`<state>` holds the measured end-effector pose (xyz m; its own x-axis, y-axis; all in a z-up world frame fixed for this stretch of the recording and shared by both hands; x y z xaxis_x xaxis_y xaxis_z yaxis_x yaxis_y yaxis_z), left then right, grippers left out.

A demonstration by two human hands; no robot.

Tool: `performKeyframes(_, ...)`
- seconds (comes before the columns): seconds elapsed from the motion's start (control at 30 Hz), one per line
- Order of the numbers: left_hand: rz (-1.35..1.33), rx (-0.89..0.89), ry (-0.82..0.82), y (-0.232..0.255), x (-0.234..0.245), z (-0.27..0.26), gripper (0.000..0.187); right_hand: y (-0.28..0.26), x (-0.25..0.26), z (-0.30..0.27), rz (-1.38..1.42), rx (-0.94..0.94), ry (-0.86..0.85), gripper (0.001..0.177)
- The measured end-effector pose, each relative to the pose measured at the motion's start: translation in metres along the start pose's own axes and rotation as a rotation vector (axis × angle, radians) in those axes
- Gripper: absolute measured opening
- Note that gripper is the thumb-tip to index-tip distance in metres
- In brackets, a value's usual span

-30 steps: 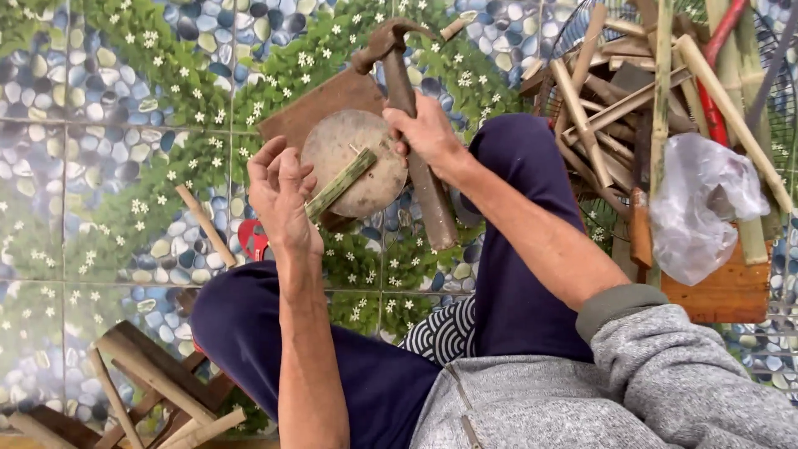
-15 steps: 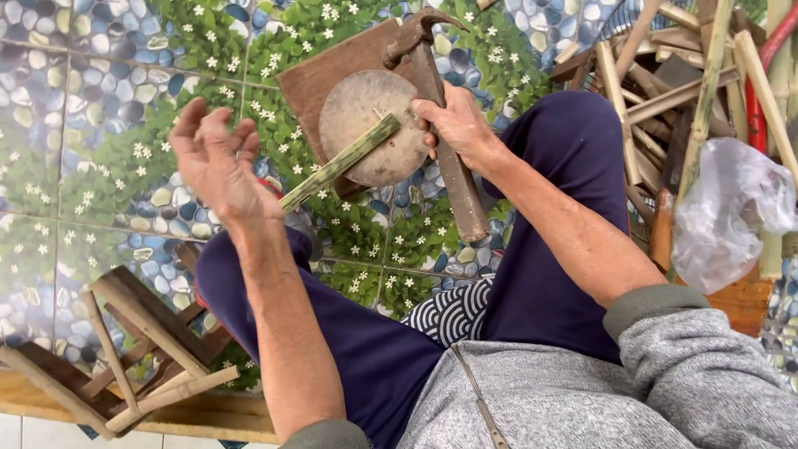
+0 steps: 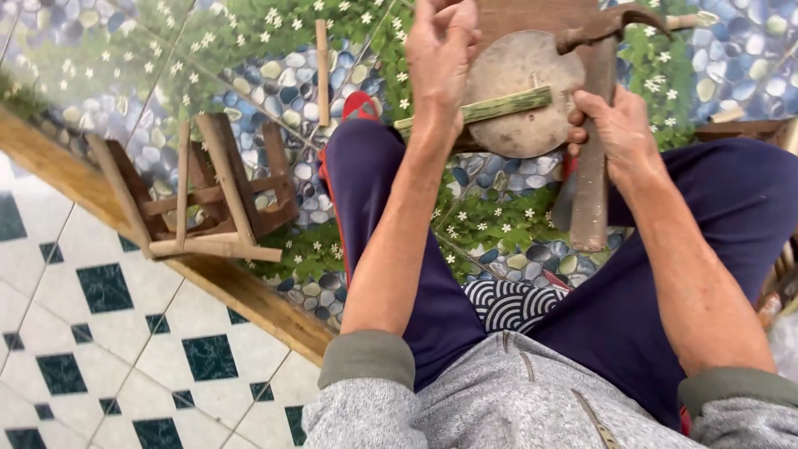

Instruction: The person hammers a bamboo peg into a wooden block and then handles a long bamboo strip.

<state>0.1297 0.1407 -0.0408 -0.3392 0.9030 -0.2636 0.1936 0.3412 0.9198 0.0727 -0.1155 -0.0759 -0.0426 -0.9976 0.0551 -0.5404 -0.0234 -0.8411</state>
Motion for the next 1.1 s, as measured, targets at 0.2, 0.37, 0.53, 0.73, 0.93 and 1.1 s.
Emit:
performKeyframes(0.2, 0.021, -0.011, 0.078, -0.036, 0.003, 0.019, 0.015, 0.012, 0.002, 0.010, 0.034, 0.003, -0.029, 0.016)
performKeyframes(0.37, 0.062, -0.052, 0.087, -0.044, -0.004, 0.020, 0.018, -0.001, -0.007, -0.005, -0.016, 0.003, -0.036, 0.010)
performKeyframes(0.53, 0.058, 0.006, 0.089, -0.050, -0.008, 0.019, 0.015, -0.002, -0.010, -0.008, -0.045, -0.009, -0.015, 0.007)
performKeyframes(0.73, 0.183, -0.124, 0.124, -0.043, -0.008, 0.015, 0.007, 0.009, -0.006, 0.001, -0.042, 0.009, -0.017, 0.007)
performKeyframes(0.93, 0.128, -0.076, 0.026, -0.009, -0.010, -0.019, 0.049, 0.020, 0.002, 0.000, -0.057, 0.034, -0.022, 0.009)
performKeyframes(1.1, 0.117, 0.090, -0.056, 0.050, -0.012, -0.036, 0.051, 0.033, 0.002, 0.035, -0.045, 0.164, -0.065, 0.008)
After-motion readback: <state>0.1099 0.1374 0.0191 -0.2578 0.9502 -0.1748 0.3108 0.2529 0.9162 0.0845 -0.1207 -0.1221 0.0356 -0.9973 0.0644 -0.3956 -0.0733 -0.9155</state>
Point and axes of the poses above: each hand's wrist, its own z-axis towards the middle knuckle, its own x-axis out of the back of the hand, y = z × x, the point moved 8 cm from there along z, towards the middle knuckle, and after that the axes turned 5 degrees about x, right-handed, at the moved point
